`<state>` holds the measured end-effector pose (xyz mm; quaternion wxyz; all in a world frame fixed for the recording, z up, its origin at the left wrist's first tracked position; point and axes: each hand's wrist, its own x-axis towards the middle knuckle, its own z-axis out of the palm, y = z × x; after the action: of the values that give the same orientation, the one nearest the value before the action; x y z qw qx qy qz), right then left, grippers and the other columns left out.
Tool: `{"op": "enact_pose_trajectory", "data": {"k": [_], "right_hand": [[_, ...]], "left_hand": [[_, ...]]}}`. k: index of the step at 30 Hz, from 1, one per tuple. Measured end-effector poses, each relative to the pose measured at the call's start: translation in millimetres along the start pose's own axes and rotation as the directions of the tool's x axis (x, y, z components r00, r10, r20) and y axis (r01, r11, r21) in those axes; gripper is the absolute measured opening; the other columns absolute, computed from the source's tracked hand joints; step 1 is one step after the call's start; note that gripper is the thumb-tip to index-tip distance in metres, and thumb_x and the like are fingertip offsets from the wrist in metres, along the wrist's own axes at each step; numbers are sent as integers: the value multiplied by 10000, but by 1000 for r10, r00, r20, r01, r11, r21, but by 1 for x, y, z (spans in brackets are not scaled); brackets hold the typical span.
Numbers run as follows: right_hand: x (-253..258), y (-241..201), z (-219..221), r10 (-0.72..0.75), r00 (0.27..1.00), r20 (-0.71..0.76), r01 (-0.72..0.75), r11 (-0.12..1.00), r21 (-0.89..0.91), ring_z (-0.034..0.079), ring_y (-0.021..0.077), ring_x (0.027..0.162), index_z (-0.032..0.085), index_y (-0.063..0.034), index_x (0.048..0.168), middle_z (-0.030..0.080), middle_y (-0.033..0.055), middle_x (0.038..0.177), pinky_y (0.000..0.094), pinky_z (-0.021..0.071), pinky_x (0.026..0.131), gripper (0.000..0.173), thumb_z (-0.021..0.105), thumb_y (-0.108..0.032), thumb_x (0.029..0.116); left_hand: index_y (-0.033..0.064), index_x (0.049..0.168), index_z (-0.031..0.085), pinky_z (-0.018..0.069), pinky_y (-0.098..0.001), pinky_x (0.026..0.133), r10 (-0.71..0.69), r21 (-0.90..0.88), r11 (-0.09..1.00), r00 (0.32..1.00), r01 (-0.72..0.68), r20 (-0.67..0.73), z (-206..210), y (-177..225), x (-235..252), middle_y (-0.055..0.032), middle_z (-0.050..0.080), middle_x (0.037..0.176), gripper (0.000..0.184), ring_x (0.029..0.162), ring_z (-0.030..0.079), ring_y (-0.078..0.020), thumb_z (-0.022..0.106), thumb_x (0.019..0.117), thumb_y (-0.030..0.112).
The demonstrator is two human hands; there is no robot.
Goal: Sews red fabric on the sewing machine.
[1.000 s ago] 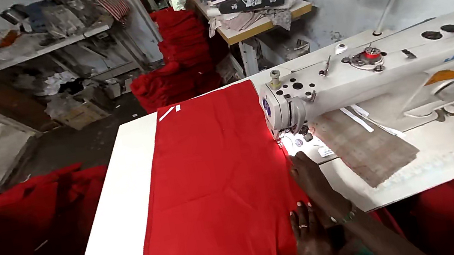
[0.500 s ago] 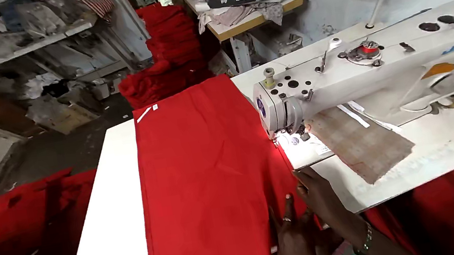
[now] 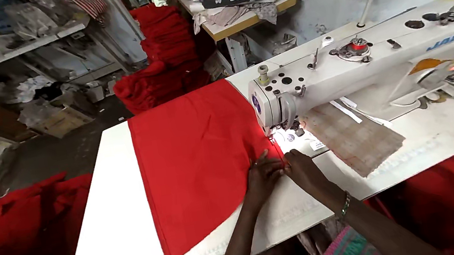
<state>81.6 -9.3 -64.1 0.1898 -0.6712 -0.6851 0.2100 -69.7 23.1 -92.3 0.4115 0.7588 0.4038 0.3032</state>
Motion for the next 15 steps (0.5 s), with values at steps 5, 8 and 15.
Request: {"op": "enact_pose_trajectory", "data": {"k": [5,8,15], "right_hand": [[9,14,-6,-58,998,5,56,985,161,688,370,871,707,131,986,691,265,929,454,552,833,151,642,14,916],[9,28,-6,-59,998,20,52,964,260,643,301,855,700,92,1104,663,229,1012,414,536,815,203,665,-19,939],[17,37,-8,-111,993,-44,117,970,214,693,360,897,759,61,990,702,212,959,524,545,842,137,634,20,953]], "left_hand": [[-39,921,773,466,-506,1045,118,198,974,992,-108,-42,5,-6,23,-185,735,1066,110,1136,644,-369,690,912,33],[-63,950,752,482,-478,1026,19,127,992,999,-14,-37,4,-3,25,-198,720,1110,138,1116,650,-345,668,946,47],[-18,914,783,510,-483,981,113,128,987,987,-98,-112,12,-10,19,-158,745,1047,105,1069,672,-327,714,903,60]]}}
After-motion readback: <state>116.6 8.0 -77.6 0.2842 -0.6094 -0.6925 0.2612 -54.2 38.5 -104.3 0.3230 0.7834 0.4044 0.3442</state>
